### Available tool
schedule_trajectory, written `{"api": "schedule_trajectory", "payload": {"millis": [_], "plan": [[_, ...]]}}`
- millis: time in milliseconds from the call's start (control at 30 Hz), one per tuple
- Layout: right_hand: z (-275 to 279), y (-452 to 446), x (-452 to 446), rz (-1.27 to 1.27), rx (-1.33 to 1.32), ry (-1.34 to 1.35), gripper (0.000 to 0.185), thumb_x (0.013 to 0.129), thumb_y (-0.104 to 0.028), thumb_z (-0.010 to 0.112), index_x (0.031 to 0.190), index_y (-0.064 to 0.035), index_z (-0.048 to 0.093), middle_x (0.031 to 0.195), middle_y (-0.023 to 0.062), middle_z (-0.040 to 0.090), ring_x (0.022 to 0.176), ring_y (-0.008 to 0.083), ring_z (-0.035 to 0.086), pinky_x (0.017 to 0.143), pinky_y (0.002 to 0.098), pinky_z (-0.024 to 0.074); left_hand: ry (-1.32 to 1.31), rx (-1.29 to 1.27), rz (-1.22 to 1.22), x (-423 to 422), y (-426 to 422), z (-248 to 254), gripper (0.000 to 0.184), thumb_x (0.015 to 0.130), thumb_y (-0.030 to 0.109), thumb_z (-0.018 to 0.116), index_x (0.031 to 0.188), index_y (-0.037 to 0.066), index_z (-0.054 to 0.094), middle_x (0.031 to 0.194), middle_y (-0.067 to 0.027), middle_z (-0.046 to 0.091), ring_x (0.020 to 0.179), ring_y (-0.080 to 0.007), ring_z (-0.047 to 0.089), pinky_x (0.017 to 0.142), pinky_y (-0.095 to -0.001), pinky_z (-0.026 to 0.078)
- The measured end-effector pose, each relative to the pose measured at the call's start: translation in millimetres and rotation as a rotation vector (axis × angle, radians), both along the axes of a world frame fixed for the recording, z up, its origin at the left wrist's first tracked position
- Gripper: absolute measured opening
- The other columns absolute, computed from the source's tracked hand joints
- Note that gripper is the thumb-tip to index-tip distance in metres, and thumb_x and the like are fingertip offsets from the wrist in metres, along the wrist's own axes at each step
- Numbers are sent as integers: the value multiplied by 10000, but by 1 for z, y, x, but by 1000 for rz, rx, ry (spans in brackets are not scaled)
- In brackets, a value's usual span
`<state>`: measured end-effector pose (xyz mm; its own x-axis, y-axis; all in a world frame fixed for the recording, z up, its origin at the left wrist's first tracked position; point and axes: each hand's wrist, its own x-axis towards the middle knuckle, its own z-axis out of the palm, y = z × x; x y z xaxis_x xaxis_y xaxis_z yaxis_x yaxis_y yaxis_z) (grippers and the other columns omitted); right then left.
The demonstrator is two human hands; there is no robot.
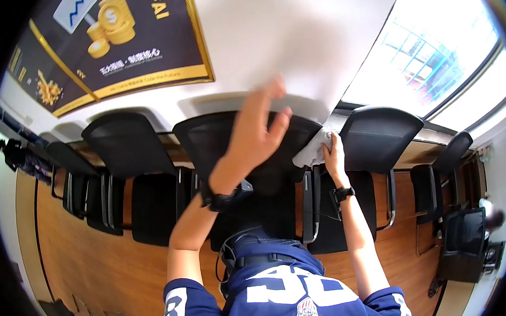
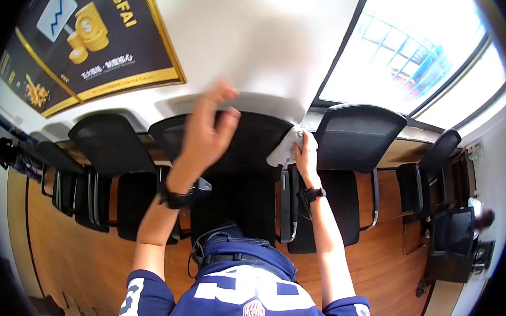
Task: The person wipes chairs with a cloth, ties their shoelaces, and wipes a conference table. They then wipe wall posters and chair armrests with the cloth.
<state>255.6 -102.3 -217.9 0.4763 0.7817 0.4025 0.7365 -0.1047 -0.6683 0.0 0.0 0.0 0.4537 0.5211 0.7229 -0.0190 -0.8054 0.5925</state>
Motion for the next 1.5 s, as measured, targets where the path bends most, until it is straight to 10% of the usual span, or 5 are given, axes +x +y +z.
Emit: {"api": "schedule_trajectory", "payload": {"millis": [167, 667, 833, 1033, 1500], "plan": [[71, 6, -7, 205, -39, -71, 610, 768, -28, 630, 1323, -51, 379, 1252, 205, 459, 1190, 365, 411, 995, 391, 342, 325, -83, -159, 45, -14, -115, 461, 768, 85, 603, 1206, 36, 469, 1127, -157, 518, 1079, -328, 478, 943, -405, 376], [99, 182, -161, 703, -257, -357, 571, 801, -89, 533, 1346, -45, 370, 1234, 134, 518, 1125, 299, 480, 959, 385, 365, 106, -361, 153, -49, 59, -146, 524, 721, -85, 556, 1222, 20, 446, 1197, -186, 442, 1133, -362, 422, 971, -399, 349], [77, 254, -260, 822, -573, 357, 241, 913, -169, 462, 1091, -60, 582, 731, 130, 617, 586, 276, 586, 570, 364, 469, 161, -425, 490, -125, 103, -157, 611, 724, -114, 519, 1302, 30, 385, 1224, -208, 397, 1138, -384, 411, 970, -411, 338], [54, 277, -308, 707, -357, -300, 187, 795, -182, 527, 756, -21, 613, 688, 150, 634, 668, 312, 630, 591, 398, 492, 632, -224, 513, -174, 138, -179, 720, 693, -28, 548, 1356, -38, 268, 1360, -226, 311, 1297, -393, 260, 1074, -470, 197], [62, 216, -189, 612, -323, -164, 204, 697, -118, 632, 850, -6, 554, 813, 175, 612, 820, 373, 574, 713, 428, 444, 653, -160, 188, -77, 135, -171, 856, 680, 78, 693, 1358, -83, 195, 1300, -256, 366, 1202, -423, 343, 1021, -492, 260]]}}
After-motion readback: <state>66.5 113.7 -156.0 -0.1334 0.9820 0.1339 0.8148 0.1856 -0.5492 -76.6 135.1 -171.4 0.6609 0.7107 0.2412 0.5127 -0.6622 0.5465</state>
